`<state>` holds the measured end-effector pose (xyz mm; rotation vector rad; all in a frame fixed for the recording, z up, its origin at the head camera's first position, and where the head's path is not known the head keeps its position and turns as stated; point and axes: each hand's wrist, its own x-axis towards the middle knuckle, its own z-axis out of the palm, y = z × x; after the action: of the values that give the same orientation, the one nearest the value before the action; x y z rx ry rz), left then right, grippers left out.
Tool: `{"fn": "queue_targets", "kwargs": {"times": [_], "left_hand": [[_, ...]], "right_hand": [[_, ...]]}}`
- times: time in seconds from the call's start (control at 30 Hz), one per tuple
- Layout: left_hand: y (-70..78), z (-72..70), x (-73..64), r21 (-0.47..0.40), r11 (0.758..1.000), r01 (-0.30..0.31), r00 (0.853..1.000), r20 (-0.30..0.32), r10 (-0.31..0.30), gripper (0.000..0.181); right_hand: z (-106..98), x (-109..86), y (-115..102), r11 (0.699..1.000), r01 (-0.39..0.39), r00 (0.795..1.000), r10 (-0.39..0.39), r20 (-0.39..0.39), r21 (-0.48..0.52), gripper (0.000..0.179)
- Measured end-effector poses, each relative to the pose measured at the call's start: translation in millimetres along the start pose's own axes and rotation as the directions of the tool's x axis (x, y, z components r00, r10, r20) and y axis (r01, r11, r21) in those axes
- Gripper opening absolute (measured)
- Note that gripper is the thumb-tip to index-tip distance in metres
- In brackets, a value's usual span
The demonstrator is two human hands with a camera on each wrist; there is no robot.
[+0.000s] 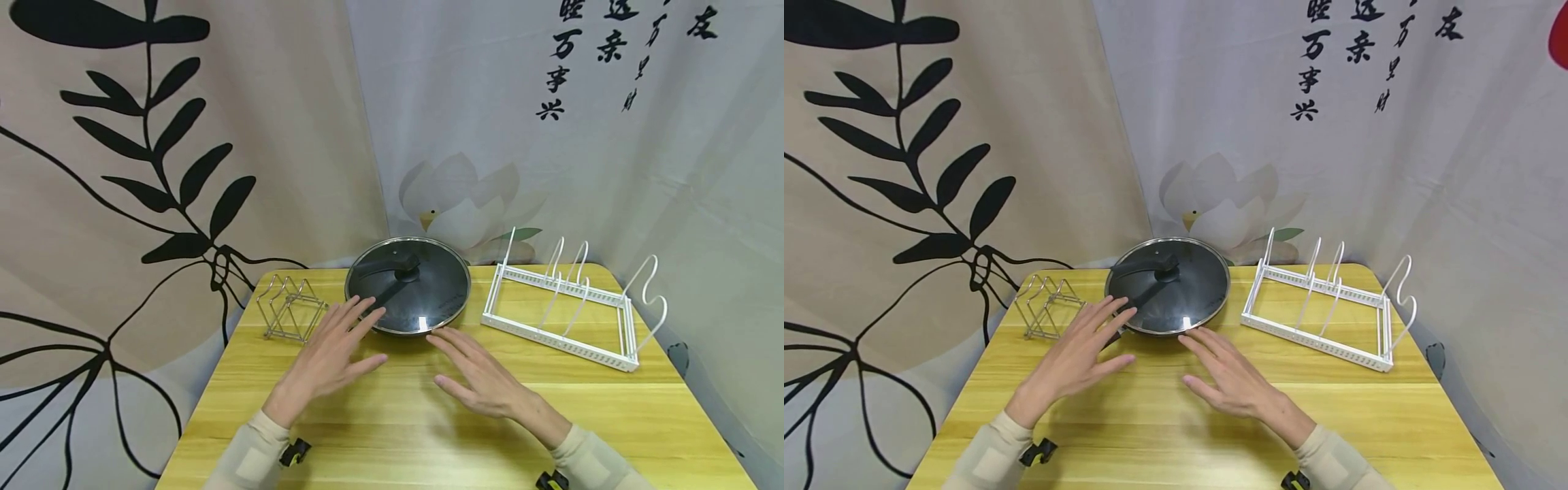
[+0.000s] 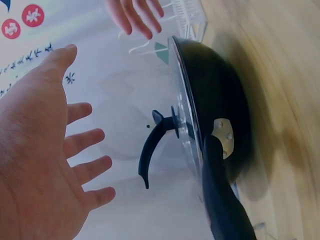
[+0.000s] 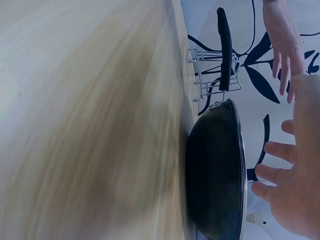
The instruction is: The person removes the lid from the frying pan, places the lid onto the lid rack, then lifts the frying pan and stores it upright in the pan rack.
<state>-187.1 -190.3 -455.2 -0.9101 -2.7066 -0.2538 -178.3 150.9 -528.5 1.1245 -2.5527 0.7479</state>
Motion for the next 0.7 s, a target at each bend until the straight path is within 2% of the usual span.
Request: {"fn": "queue_targets", "kwargs": {"times": [0.53, 0.7], "left_hand": [[-10.3, -17.7, 6.4, -0.088, 0.996, 0.004, 0.999, -0.036, -0.007, 0.084], [-13.5, -23.2, 9.7, -0.113, 0.994, 0.003, 0.999, -0.048, -0.008, 0.082]], "right_hand": [[13.2, 5.2, -9.9, 0.991, -0.057, 0.998, 0.051, 0.045, 0.125, 0.063], [17.3, 5.0, -13.9, 0.974, -0.106, 0.993, 0.092, 0.077, 0.198, 0.063]]}}
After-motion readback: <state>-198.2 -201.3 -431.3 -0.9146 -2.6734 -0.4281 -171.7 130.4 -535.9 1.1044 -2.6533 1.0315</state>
